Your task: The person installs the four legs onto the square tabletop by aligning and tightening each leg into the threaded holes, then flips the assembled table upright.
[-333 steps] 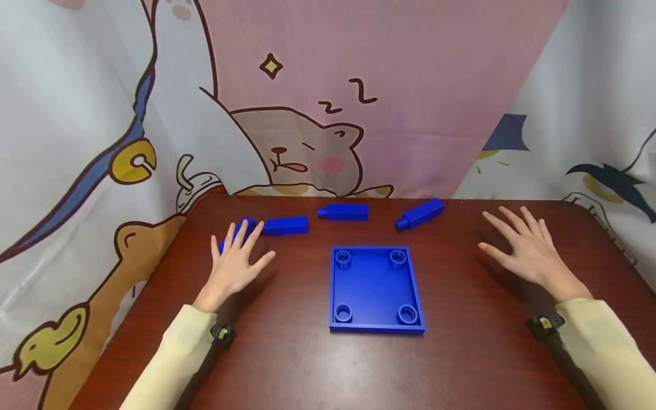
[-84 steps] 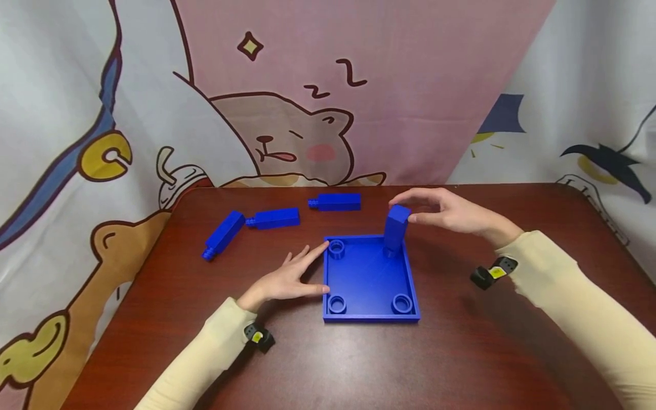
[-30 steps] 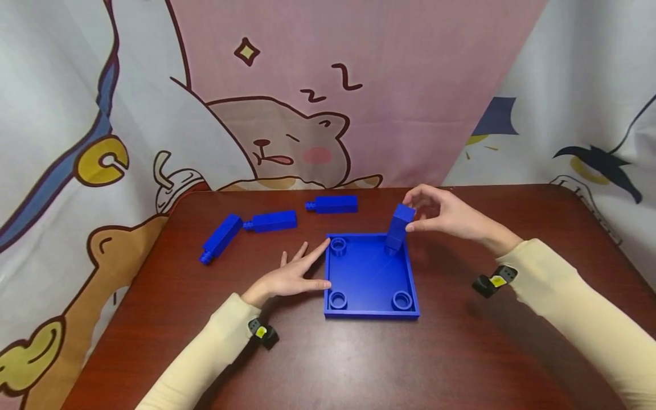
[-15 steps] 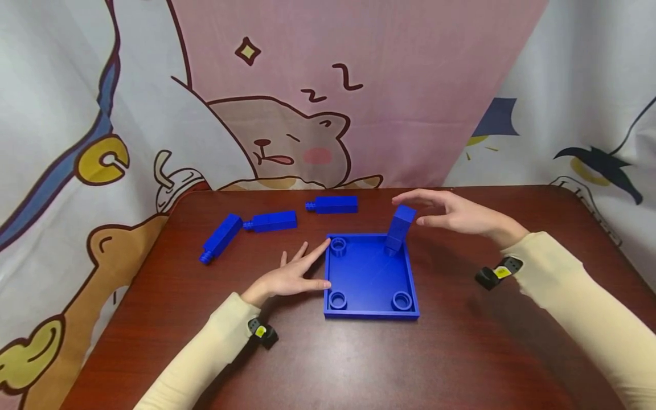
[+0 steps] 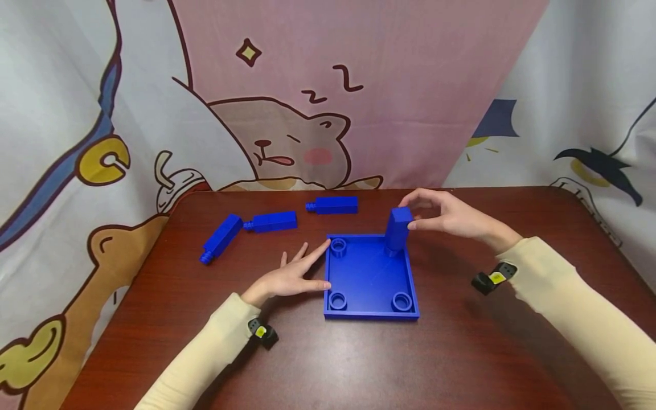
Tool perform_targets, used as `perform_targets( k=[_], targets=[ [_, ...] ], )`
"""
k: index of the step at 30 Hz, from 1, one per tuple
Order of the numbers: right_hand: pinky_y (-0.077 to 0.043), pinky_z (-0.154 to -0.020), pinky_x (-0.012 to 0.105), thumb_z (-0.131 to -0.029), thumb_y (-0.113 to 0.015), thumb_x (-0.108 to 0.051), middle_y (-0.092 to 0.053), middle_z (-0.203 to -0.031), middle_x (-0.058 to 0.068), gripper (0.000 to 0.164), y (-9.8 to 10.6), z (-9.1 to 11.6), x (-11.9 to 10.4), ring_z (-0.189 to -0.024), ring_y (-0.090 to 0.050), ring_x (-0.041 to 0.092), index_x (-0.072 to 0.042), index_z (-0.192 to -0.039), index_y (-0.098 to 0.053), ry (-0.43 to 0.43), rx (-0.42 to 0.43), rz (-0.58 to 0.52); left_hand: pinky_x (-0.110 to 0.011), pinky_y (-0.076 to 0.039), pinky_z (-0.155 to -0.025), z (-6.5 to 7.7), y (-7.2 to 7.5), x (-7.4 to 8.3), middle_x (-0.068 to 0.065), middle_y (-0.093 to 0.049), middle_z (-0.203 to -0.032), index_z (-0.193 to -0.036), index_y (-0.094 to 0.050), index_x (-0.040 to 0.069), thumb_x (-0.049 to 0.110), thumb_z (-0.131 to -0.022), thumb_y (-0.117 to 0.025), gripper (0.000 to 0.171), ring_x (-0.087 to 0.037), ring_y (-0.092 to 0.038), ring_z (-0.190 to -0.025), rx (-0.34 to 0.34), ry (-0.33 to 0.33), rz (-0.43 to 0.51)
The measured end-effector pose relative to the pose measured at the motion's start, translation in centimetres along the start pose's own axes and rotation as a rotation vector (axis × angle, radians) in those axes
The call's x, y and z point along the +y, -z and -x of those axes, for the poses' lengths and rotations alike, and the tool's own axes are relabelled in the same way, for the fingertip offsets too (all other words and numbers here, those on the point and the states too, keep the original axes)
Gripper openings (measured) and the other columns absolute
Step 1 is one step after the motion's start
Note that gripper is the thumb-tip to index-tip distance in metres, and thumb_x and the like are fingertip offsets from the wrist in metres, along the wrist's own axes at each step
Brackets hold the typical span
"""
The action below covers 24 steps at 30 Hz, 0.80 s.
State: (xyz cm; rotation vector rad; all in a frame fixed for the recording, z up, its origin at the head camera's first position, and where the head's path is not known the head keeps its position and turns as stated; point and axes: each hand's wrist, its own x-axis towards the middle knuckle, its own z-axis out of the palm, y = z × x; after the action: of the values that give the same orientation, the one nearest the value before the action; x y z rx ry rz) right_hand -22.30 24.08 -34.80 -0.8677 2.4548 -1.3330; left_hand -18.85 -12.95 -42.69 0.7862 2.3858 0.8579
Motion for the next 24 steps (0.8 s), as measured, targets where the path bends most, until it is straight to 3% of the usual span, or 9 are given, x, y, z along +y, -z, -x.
perform_targets(
  k=[4, 9, 12, 18, 24],
  targets=[
    [-0.051, -0.079, 0.028, -0.084, -0.077, -0.013, -0.063, -0.106, 0.01, 0.037, -0.5, 0.0, -0.3, -0.096, -0.06, 0.025, -0.003, -0.113, -0.056, -0.026, 0.062, 0.005, -0.064, 0.017, -0.102, 0.0, 0.0, 0.0, 0.008, -0.009, -0.16, -0.155, 0.001, 0.034, 0.052, -0.091, -0.061, 0.091, -0.03, 0.012, -0.144, 0.001, 0.0, 0.002],
    [-0.051, -0.077, 0.029, -0.083, -0.077, -0.014, -0.063, -0.106, 0.011, 0.038, -0.7, 0.1, -0.4, -0.095, -0.059, 0.026, -0.003, -0.113, -0.056, -0.046, 0.07, -0.002, -0.064, 0.018, -0.102, 0.1, 0.0, 0.0, 0.008, -0.009, -0.16, -0.155, 0.001, 0.034, 0.049, -0.091, -0.061, 0.091, -0.03, 0.011, -0.144, 0.002, -0.001, 0.001],
    [-0.05, -0.083, 0.031, -0.085, -0.076, -0.013, -0.06, -0.117, 0.01, 0.044, -0.3, 0.2, -0.3, -0.106, -0.057, 0.025, -0.005, -0.122, -0.054, -0.046, 0.037, 0.002, -0.064, 0.018, -0.102, 0.1, -0.1, 0.0, 0.008, -0.009, -0.16, -0.155, 0.001, 0.034, 0.05, -0.091, -0.061, 0.091, -0.03, 0.011, -0.144, 0.003, -0.002, -0.002],
    [-0.041, -0.099, 0.051, -0.093, -0.062, -0.006, -0.046, -0.142, 0.01, 0.053, 0.6, 0.4, -0.1, -0.129, -0.045, 0.026, -0.007, -0.142, -0.043, 0.047, -0.091, -0.01, -0.065, 0.018, -0.102, 0.1, 0.0, 0.1, 0.008, -0.009, -0.16, -0.155, 0.001, 0.034, 0.051, -0.091, -0.061, 0.091, -0.031, 0.011, -0.144, 0.004, -0.006, -0.006],
    [-0.043, -0.098, 0.041, -0.096, -0.052, 0.001, -0.042, -0.147, 0.009, 0.051, 0.7, 0.2, 0.1, -0.133, -0.04, 0.026, -0.008, -0.145, -0.042, 0.095, -0.154, -0.028, -0.065, 0.017, -0.102, 0.1, -0.1, 0.1, 0.007, -0.009, -0.16, -0.156, 0.001, 0.033, 0.051, -0.091, -0.061, 0.091, -0.031, 0.011, -0.144, 0.005, -0.004, -0.005]
  ],
)
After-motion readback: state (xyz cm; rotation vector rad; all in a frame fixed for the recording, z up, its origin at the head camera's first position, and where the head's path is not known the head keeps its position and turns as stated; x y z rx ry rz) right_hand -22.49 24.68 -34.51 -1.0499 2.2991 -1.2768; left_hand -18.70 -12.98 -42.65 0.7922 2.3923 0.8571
